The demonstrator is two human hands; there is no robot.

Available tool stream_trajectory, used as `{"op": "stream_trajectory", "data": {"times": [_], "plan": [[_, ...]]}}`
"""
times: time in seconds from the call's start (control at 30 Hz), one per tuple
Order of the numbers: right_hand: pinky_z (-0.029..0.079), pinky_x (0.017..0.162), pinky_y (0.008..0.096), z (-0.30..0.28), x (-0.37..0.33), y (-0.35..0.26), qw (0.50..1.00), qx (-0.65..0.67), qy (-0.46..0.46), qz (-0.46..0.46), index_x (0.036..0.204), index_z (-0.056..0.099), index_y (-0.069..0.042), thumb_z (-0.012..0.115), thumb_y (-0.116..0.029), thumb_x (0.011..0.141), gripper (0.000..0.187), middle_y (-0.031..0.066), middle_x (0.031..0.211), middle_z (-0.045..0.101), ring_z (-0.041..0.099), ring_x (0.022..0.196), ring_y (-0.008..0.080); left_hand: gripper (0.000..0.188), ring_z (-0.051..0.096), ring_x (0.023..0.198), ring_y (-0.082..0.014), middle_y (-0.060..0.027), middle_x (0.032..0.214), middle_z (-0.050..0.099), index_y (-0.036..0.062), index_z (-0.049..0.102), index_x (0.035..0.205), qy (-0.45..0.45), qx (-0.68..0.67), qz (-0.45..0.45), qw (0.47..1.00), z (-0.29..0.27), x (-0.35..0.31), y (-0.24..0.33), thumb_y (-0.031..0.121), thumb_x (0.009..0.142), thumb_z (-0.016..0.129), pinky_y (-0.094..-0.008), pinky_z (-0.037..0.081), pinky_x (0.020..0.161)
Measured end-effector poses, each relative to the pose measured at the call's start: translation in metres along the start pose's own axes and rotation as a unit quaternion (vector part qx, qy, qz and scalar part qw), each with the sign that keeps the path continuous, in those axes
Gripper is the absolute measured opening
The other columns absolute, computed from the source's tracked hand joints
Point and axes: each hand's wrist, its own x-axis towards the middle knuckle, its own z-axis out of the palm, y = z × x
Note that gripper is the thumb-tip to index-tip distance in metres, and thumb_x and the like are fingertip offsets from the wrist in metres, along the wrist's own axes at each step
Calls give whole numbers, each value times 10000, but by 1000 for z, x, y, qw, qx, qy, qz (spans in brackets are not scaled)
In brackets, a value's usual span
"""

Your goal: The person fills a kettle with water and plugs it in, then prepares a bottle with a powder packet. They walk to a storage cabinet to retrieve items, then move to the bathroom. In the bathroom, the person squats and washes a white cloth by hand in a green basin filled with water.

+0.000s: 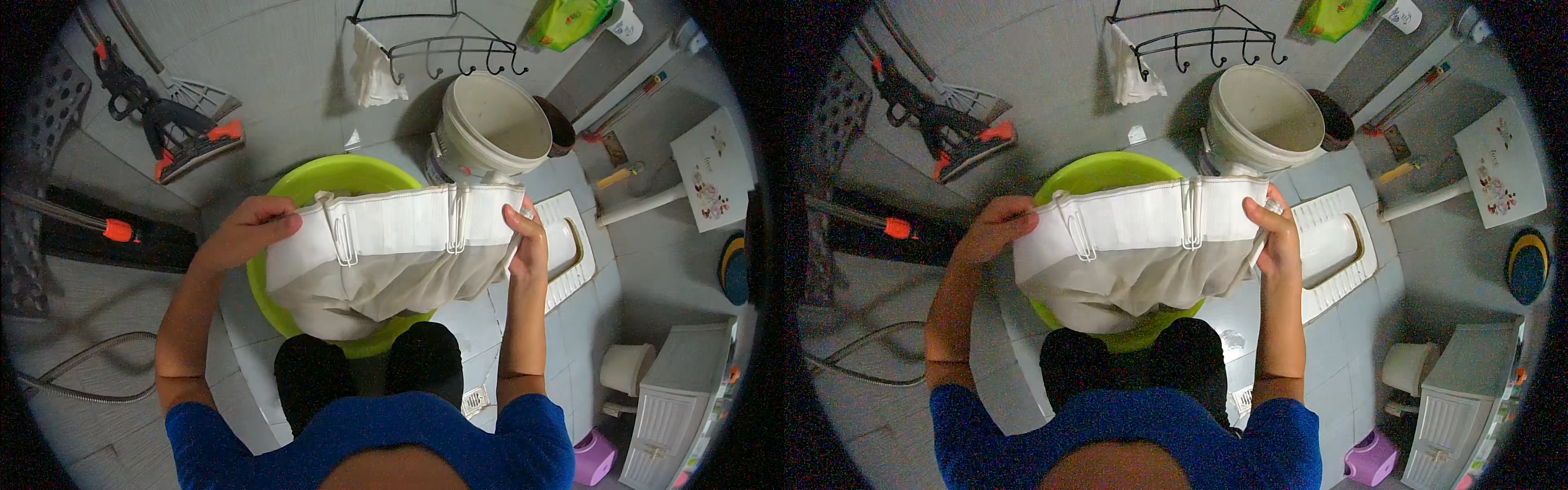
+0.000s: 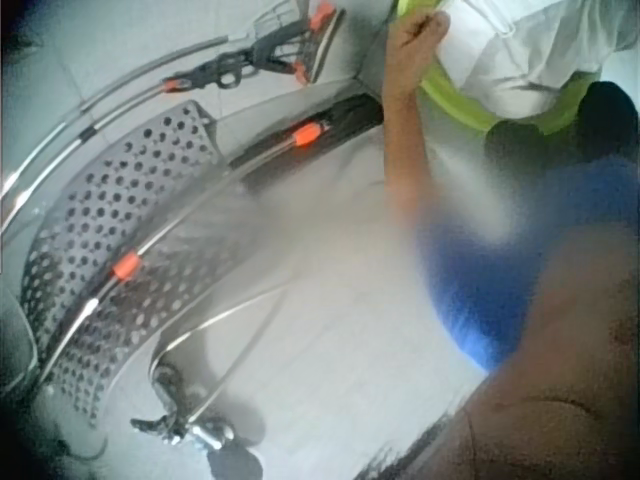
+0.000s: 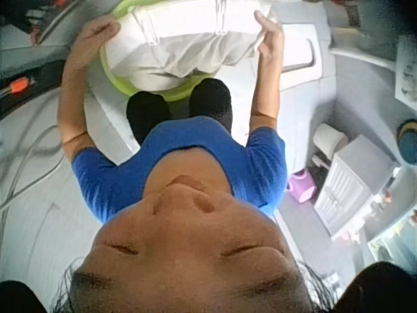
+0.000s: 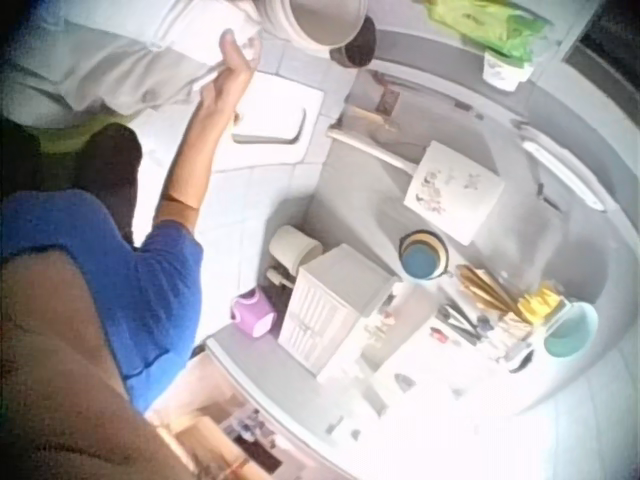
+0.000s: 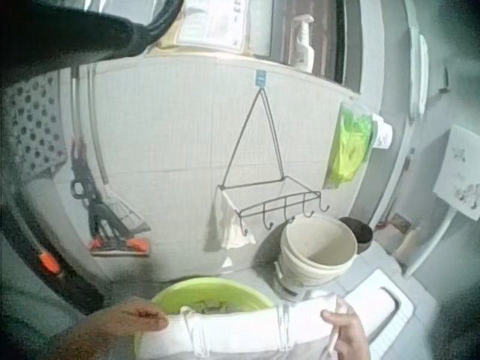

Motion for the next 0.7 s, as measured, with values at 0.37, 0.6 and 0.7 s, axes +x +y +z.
{"op": "stream_trajectory", "data": {"times": [0.37,0.6,0.7], "plan": [[482,767,354,-37,10,-3,995,10,98,-29,1028,478,-11,593,-20,729,320,142,929,586,586,835,237,248,490,737,-75,-15,803,561,5,538,984,-299,48,-89,949,11,10,-93,167,801,580,-253,416,664],[467,720,283,-42,12,5,973,-199,112,-36,1044,510,-34,624,-68,750,317,78,902,585,571,805,172,307,471,915,-89,-42,965,544,-3,479,1092,-231,-66,-92,966,22,15,-72,125,821,546,-263,389,821],[423,769,251,-11,6,23,924,-373,29,-75,1136,514,-88,643,-81,742,415,59,1012,563,523,875,141,422,451,1005,-106,-49,1064,518,-15,407,1169,-258,-129,-40,957,28,21,-49,87,795,572,-271,364,882]]}}
